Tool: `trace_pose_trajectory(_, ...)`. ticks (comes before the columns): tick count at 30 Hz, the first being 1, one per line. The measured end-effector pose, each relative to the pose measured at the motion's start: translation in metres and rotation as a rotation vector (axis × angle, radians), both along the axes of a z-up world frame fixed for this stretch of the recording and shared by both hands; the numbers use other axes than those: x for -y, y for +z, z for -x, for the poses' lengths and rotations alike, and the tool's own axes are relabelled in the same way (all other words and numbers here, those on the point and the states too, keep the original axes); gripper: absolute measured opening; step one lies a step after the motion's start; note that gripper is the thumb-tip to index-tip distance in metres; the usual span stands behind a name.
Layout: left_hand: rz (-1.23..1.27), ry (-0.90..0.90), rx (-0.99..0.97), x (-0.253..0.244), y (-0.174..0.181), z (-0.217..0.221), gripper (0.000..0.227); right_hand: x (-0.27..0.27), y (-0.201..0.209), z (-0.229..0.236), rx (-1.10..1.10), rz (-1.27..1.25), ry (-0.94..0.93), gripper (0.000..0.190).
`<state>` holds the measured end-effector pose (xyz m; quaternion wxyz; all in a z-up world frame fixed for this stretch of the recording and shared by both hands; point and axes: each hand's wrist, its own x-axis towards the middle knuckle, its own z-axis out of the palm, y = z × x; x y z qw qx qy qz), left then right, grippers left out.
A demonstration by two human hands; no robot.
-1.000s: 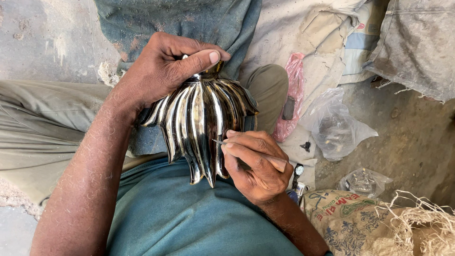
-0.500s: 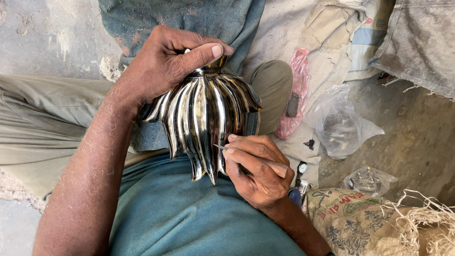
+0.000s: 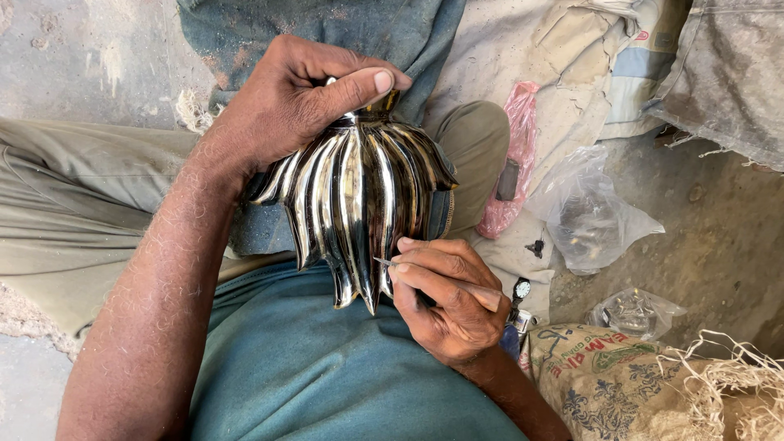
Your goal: The person holds a shiny, petal-shaped metal object and uses a small tool to rub and polish its surface. The person rotates the object to access different areas while seated on the floor.
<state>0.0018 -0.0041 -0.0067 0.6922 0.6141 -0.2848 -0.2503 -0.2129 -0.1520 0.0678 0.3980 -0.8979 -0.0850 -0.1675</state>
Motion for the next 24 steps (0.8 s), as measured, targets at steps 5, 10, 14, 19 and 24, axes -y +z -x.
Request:
trace_pose_trajectory(5, -0.006, 0.002, 0.026, 0.0, -0.001, -0.001, 0.027, -0.001, 0.001, 0.004, -0.024, -0.021, 0.014, 0.028)
trace_pose_trajectory(10, 0.02, -0.001, 0.071, 0.0, -0.003, -0.001, 0.026, -0.002, -0.002, 0.008, -0.022, -0.046, -0.007, 0.028)
trace_pose_trajectory(14, 0.021, 0.007, 0.097, 0.001, -0.003, -0.002, 0.026, -0.002, -0.004, 0.01, -0.039, -0.089, -0.076, 0.027)
trace_pose_trajectory(19, -0.018, 0.019, 0.088, 0.001, -0.002, -0.001, 0.026, -0.004, -0.005, 0.013, -0.048, -0.121, -0.076, 0.027)
trace_pose_trajectory(24, 0.002, 0.011, 0.063, 0.0, -0.001, -0.001, 0.026, -0.003, -0.003, 0.013, -0.072, -0.106, -0.074, 0.024)
